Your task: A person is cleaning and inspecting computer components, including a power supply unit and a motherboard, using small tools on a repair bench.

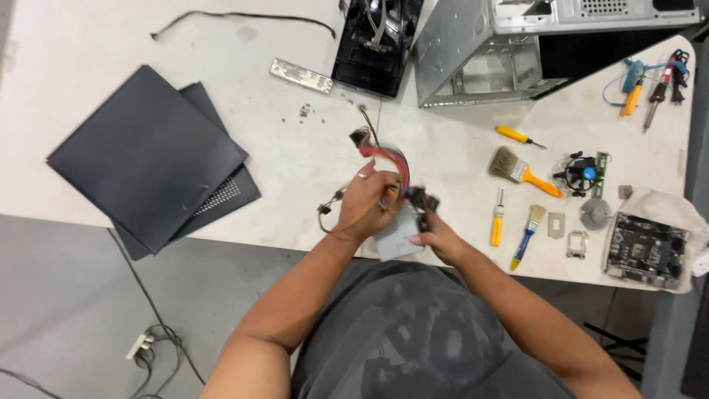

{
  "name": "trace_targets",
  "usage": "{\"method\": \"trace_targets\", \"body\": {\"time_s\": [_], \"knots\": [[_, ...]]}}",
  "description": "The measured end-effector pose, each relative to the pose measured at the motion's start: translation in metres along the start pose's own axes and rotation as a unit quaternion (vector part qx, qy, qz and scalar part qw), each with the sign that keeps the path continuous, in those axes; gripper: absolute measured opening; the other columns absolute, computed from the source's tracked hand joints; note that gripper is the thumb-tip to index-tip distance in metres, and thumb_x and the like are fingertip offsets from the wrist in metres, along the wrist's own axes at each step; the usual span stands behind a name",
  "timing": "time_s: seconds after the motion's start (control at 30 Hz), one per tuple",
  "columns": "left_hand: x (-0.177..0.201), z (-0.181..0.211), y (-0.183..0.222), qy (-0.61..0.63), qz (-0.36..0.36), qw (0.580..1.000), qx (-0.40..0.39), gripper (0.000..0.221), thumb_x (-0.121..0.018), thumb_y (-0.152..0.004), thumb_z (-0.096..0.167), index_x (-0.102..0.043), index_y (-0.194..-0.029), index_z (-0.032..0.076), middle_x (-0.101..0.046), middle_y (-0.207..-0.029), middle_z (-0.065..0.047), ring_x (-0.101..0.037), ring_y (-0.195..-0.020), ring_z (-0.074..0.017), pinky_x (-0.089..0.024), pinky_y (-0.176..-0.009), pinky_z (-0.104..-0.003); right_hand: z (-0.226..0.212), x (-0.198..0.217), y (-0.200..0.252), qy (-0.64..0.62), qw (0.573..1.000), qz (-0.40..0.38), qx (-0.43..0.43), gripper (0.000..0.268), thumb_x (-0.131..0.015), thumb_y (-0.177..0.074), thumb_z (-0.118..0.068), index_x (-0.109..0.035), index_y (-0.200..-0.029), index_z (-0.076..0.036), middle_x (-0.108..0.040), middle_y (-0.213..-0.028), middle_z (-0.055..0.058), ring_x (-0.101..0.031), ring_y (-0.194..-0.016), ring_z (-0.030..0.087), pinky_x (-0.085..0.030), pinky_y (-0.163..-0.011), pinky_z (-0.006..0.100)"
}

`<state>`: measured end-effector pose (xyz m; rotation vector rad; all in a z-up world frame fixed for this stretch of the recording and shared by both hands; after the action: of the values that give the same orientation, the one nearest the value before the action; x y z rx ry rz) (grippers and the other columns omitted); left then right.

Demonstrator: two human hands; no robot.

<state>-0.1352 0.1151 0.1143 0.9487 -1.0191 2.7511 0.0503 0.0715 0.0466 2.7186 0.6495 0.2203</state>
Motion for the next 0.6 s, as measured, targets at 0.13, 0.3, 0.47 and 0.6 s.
{"method": "trace_targets", "body": {"time_s": [0.13,0.3,0.47,0.6], "knots": [[0.020,-0.066,0.032,-0.035,0.018,0.976,0.215,0.027,-0.068,-0.066,0.028,-0.050,-0.084,0.018,-0.054,-0.073,-0.008,-0.058,-0.073,-0.0342,-0.047,-0.062,-0.045,-0.053,-0.060,-0.045,-0.029,0.990,-0.128,-0.057,0.114,-0.066,-0.064,-0.042,0.009,-0.141,-0.007,-0.003,-0.143,0.030,-0.005,-0.130,0.053,-0.010,-0.105,0.059],[0.050,-0.103,0.045,-0.095,-0.010,0.971,0.218,0.025,-0.058,-0.074,0.037,-0.051,-0.088,0.017,-0.053,-0.072,-0.004,-0.060,-0.071,-0.0274,-0.048,-0.060,-0.037,-0.063,-0.103,-0.068,0.016,0.980,-0.177,-0.094,0.108,-0.060,-0.071,-0.052,0.011,-0.144,-0.014,-0.002,-0.146,0.027,-0.001,-0.133,0.046,-0.003,-0.109,0.051],[0.057,-0.110,0.043,-0.207,-0.094,0.958,0.176,0.026,-0.059,-0.074,0.041,-0.051,-0.089,0.022,-0.051,-0.074,0.003,-0.061,-0.069,-0.0219,-0.051,-0.057,-0.034,-0.086,-0.115,-0.070,0.008,0.981,-0.179,-0.074,0.100,-0.058,-0.080,-0.049,0.009,-0.144,-0.011,-0.003,-0.147,0.024,-0.002,-0.136,0.038,0.000,-0.111,0.046],[0.062,-0.091,0.026,-0.266,-0.012,0.964,0.002,0.016,-0.060,-0.074,0.030,-0.049,-0.080,0.019,-0.045,-0.062,0.001,-0.056,-0.067,-0.0194,-0.048,-0.055,-0.027,-0.123,-0.092,-0.057,0.165,0.962,-0.202,-0.075,0.063,-0.050,-0.085,-0.048,-0.030,-0.127,-0.006,-0.038,-0.127,0.021,-0.036,-0.120,0.034,-0.029,-0.100,0.044]]}}
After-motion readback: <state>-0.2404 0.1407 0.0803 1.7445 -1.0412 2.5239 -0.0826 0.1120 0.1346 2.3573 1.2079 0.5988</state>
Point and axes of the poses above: each hand's wrist, its own y-axis away from the middle knuckle, its own x-axis out of the back of the hand, z = x × y, the point moved 2 cm from there along -y, towards the middle knuckle
